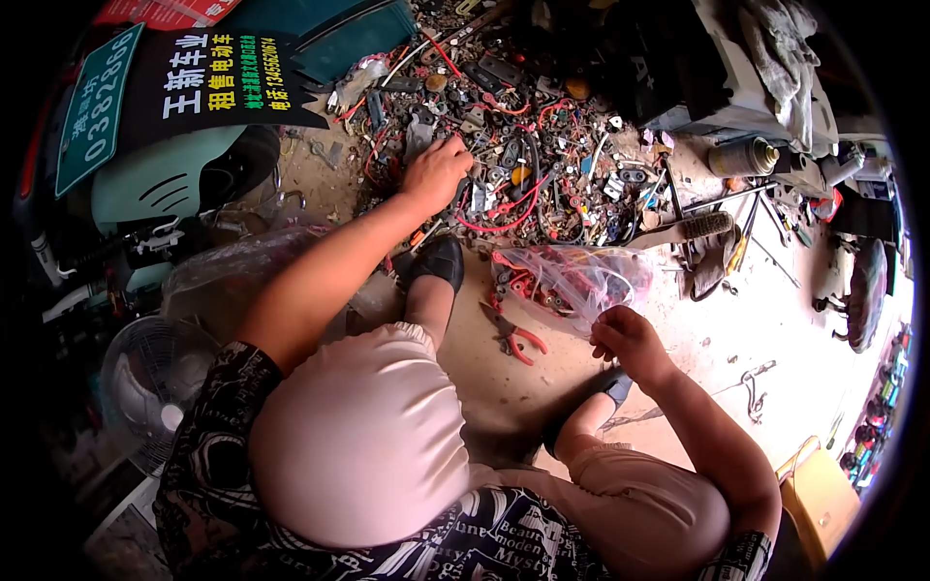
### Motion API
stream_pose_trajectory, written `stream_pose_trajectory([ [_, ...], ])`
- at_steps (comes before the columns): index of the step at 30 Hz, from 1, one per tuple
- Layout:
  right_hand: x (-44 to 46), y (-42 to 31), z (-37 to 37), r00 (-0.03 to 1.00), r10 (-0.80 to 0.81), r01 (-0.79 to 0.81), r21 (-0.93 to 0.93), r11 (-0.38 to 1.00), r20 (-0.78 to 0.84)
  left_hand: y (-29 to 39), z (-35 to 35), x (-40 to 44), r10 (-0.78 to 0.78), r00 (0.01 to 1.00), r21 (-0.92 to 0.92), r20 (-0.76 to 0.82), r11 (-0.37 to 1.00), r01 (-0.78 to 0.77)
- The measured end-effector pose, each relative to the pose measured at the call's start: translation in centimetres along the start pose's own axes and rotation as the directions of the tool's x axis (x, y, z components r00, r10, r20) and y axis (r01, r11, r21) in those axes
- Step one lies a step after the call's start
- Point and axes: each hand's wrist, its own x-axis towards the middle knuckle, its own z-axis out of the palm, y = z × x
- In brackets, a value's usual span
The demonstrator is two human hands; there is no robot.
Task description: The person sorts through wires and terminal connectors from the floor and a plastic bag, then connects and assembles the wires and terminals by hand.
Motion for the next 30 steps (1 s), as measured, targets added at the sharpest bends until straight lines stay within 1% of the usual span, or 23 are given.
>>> stream_pose_trajectory([
  [1,0.0,0.1,-0.1,1.000,0.009,-0.009,-0.011,1.000,-0.004,-0.1,0.1,-0.2,-0.002,1.000,0.000,-0.002,1.000,0.002],
  [2,-0.1,0.0,-0.1,1.000,0.007,-0.007,-0.013,1.000,-0.003,-0.2,0.2,-0.5,-0.013,0.993,-0.169,-0.117,0.986,-0.007],
  [3,-0.2,0.0,-0.2,1.000,0.017,-0.017,-0.020,1.000,-0.005,-0.1,0.0,-0.7,-0.042,0.973,-0.331,-0.225,0.943,-0.036],
  [4,-0.3,0.1,-0.2,1.000,0.028,-0.028,-0.025,0.999,-0.006,0.2,-0.2,-1.0,-0.041,0.973,-0.328,-0.225,0.944,-0.036],
  [5,-0.4,0.4,-0.2,1.000,0.024,-0.024,-0.022,0.999,-0.004,0.7,-0.4,-1.4,-0.237,0.951,-0.489,-0.199,0.865,0.113],
  [6,-0.3,0.7,-0.4,1.000,0.019,-0.019,-0.008,1.000,-0.006,1.1,-0.6,-1.7,-0.419,0.897,-0.629,-0.142,0.737,0.245],
  [7,-0.3,1.0,-0.5,1.000,0.013,-0.013,0.005,1.000,-0.005,1.4,-0.9,-2.0,-0.511,0.842,-0.894,0.174,0.277,0.353],
  [8,-0.2,1.1,-0.6,1.000,0.007,-0.007,0.004,1.000,0.005,1.5,-1.4,-2.8,-0.518,0.839,-0.891,0.168,0.284,0.354],
  [10,-0.3,1.2,-0.7,1.000,-0.001,0.001,0.006,1.000,0.018,2.8,-4.3,-4.7,-0.510,0.765,-0.906,0.394,-0.075,0.416],
  [11,-0.5,0.9,-0.6,1.000,0.001,-0.001,0.004,1.000,0.018,2.8,-4.7,-5.8,-0.491,0.772,-0.911,0.403,-0.141,0.387],
  [12,-0.7,0.9,-0.4,0.999,0.005,-0.005,-0.004,1.000,0.041,2.9,-5.5,-7.0,-0.512,0.758,-0.910,0.404,-0.142,0.389],
  [14,-0.7,1.1,-0.5,1.000,-0.016,0.016,0.011,1.000,0.007,2.8,-7.3,-9.0,-0.531,0.711,-0.886,0.461,-0.310,0.344],
  [15,-0.8,1.1,-0.6,1.000,-0.008,0.008,0.013,1.000,0.011,2.5,-8.1,-10.1,-0.565,0.698,-0.898,0.440,-0.297,0.326],
  [16,-0.9,1.3,-0.6,1.000,-0.009,0.009,0.007,1.000,0.029,2.3,-8.9,-11.3,-0.586,0.701,-0.912,0.407,-0.303,0.277],
  [18,-0.8,1.5,-0.7,1.000,0.001,-0.001,0.006,1.000,0.027,1.3,-10.2,-14.1,-0.644,0.667,-0.927,0.375,-0.278,0.253],
  [19,-0.7,1.8,-0.7,1.000,0.006,-0.007,0.020,1.000,0.027,1.0,-10.9,-15.4,-0.645,0.687,-0.940,0.334,-0.281,0.193],
  [20,-0.6,2.0,-0.7,0.999,0.004,-0.005,0.012,1.000,0.048,0.7,-11.6,-16.5,-0.662,0.674,-0.943,0.327,-0.273,0.189],
  [22,-0.6,2.1,-0.9,0.999,0.032,-0.032,0.010,0.999,0.029,0.5,-12.8,-17.7,-0.743,0.572,-0.938,0.347,-0.282,0.203],
  [23,-0.6,2.2,-0.9,0.999,0.021,-0.022,0.020,1.000,0.039,0.2,-13.0,-18.2,-0.734,0.567,-0.926,0.374,-0.333,0.179],
  [24,-0.7,2.1,-0.7,0.999,0.027,-0.027,0.017,0.999,0.031,0.4,-13.4,-18.2,-0.730,0.568,-0.923,0.381,-0.342,0.180],
  [26,-0.8,1.5,-0.2,1.000,0.024,-0.024,-0.015,1.000,0.016,1.2,-14.2,-17.7,-0.730,0.517,-0.892,0.447,-0.404,0.201],
  [28,-0.9,1.3,-0.1,0.999,0.021,-0.021,0.005,1.000,0.029,1.2,-13.3,-17.4,-0.719,0.534,-0.893,0.445,-0.405,0.198],
  [30,-0.7,1.4,-0.2,0.999,0.016,-0.016,0.013,1.000,0.046,0.7,-12.3,-17.2,-0.722,0.555,-0.910,0.414,-0.331,0.248],
])
